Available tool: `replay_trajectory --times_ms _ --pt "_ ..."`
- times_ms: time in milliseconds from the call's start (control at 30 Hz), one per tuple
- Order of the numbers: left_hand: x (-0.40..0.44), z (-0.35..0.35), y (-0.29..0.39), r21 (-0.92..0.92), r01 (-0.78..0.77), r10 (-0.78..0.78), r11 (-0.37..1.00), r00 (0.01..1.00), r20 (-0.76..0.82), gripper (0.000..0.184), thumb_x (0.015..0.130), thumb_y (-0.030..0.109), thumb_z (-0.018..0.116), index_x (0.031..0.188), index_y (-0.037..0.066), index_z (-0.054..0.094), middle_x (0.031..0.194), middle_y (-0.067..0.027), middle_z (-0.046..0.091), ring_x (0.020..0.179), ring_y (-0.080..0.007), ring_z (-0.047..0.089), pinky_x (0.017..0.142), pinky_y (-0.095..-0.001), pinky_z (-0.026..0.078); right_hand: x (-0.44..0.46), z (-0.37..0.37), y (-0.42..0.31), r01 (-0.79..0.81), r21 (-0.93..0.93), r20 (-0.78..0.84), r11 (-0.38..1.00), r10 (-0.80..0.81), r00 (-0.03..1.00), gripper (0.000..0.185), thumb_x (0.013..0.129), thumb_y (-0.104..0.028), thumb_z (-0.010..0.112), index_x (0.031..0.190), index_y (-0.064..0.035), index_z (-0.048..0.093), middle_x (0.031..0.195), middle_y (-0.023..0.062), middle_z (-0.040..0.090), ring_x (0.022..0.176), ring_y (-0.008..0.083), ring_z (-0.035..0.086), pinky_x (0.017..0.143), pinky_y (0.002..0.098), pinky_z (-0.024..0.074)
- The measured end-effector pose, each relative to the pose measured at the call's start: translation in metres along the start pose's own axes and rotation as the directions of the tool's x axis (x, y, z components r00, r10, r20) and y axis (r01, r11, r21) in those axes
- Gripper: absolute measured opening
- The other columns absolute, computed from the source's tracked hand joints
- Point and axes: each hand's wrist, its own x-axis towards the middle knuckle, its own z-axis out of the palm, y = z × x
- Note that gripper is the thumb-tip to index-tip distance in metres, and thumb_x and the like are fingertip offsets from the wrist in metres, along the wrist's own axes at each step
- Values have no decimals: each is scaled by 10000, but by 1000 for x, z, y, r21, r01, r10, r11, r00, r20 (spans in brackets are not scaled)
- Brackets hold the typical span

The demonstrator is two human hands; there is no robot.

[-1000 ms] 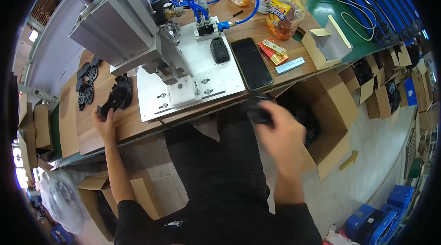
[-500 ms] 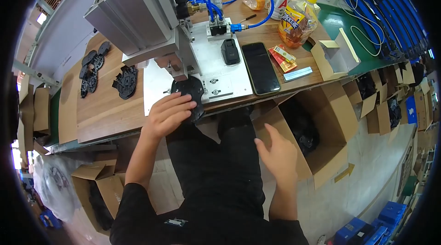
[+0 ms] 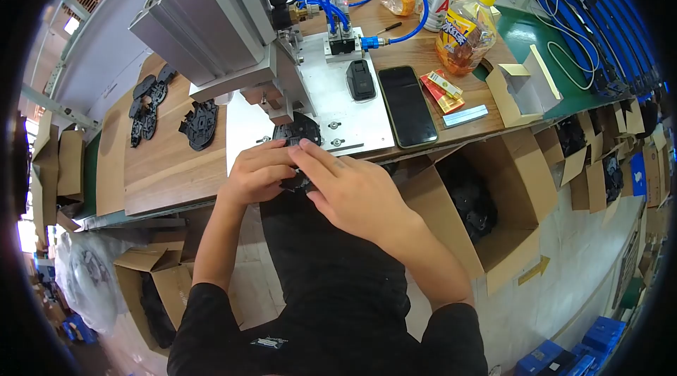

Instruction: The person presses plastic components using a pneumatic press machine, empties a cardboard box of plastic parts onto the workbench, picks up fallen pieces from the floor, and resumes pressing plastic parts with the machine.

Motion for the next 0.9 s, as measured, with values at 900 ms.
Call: replay_trajectory --times_ms 900 --pt "-125 -100 -17 459 717 -734 525 654 -183 397 867 184 735 1214 21 635 1203 -186 632 1143 -374 594 973 -422 490 16 36 4 16 -316 12 949 -13 1000 554 685 -88 767 1220 -42 631 1313 136 668 565 204 669 550 306 531"
